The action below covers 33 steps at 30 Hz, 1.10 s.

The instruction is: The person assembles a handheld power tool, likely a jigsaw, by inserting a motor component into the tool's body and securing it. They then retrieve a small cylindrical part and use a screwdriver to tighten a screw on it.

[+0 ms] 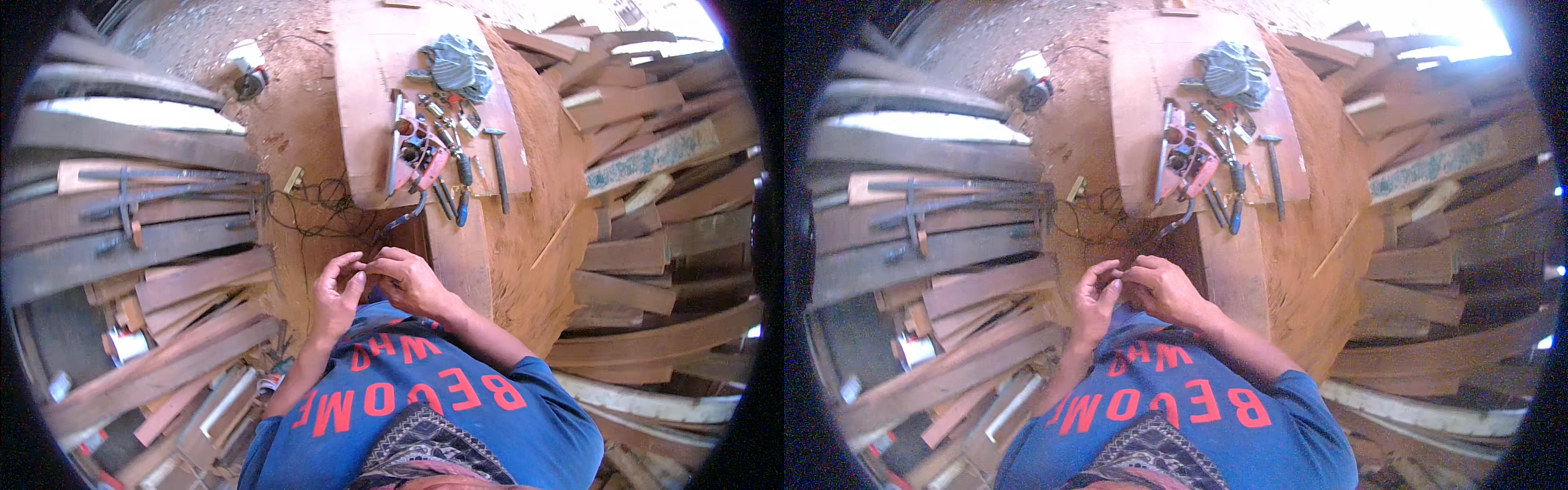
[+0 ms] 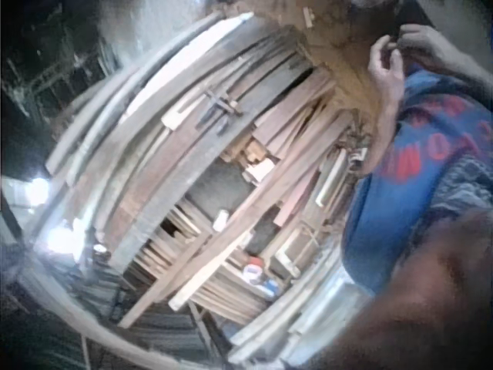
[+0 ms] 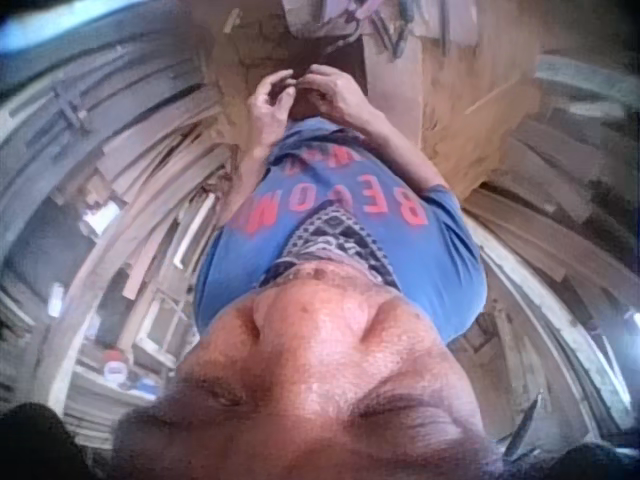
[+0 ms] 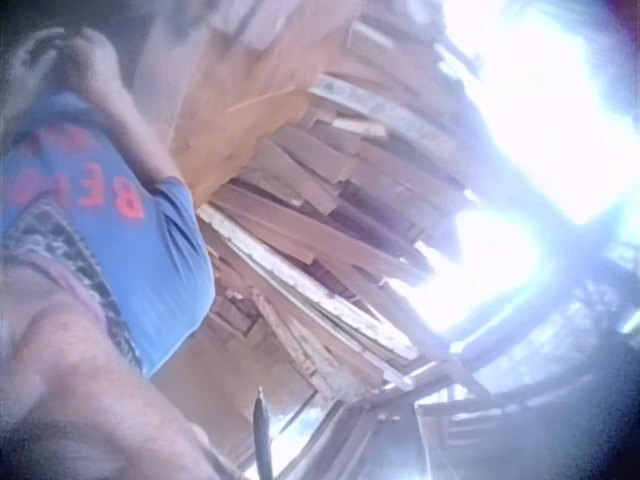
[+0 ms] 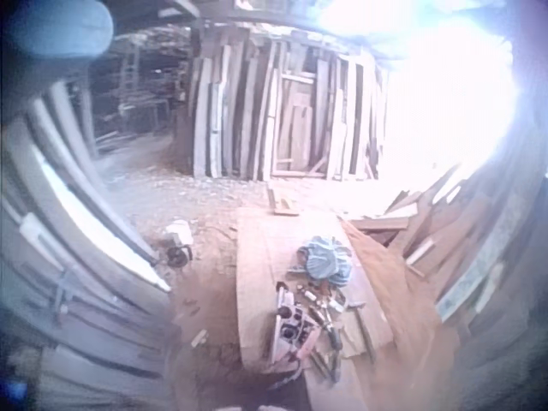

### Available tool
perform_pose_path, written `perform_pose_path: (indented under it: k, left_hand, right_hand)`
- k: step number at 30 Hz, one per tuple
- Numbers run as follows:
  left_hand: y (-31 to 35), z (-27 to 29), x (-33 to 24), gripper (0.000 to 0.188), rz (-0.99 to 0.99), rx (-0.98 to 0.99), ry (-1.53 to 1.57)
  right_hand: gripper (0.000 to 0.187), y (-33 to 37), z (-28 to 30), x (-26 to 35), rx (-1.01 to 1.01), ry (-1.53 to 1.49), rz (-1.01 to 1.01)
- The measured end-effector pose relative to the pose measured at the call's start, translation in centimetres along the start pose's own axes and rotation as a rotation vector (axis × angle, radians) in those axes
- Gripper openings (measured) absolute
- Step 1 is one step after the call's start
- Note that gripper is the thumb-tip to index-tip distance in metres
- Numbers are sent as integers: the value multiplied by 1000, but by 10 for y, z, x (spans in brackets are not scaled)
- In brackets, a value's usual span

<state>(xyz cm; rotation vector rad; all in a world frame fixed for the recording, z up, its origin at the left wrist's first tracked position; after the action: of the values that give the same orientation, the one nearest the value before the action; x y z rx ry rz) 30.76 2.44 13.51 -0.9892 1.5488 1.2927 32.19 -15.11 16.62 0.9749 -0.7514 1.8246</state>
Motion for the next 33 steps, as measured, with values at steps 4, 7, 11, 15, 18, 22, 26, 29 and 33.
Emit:
perform_pose_path:
  k: [4, 7, 11, 15, 18, 22, 26, 29, 33]
  left_hand:
    - [59, 50, 22, 37, -40, -157, 249]
    - [112, 88, 42, 33, -49, -332, 452]
    - [191, 121, 55, 23, 86, -535, 723]
    - [247, 144, 75, 23, 4, -686, 630]
    - [270, 151, 83, 23, -39, -777, 509]
    - [297, 157, 85, 19, 1, -828, 267]
    - [316, 147, 104, 15, -118, -951, 414]
    - [340, 145, 114, 20, -81, -970, 544]
    - [357, 169, 113, 12, -224, -1076, 553]
  right_hand:
    - [49, 8, -49, 51, 177, -120, 14]
    - [64, 19, -97, 86, 298, -185, 159]
    - [77, 38, -161, 124, 558, -58, 218]
    - [81, 53, -209, 161, 740, 96, 331]
    - [83, 60, -233, 167, 852, 168, 384]
    - [95, 58, -247, 180, 933, 172, 540]
    - [96, 55, -260, 183, 1152, 303, 561]
    - [91, 53, -276, 205, 1312, 181, 606]
    - [94, 56, -308, 217, 1349, 145, 624]
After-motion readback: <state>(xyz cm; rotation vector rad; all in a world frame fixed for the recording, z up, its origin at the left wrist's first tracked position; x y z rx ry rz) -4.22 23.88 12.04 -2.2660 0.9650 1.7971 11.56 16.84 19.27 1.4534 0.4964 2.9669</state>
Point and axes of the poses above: each hand's wrist, its own y-axis away from the middle knuckle, its own z-axis out of the back of the hand, x = y × z, the point moved 5 cm from there along -y, towards the middle knuckle
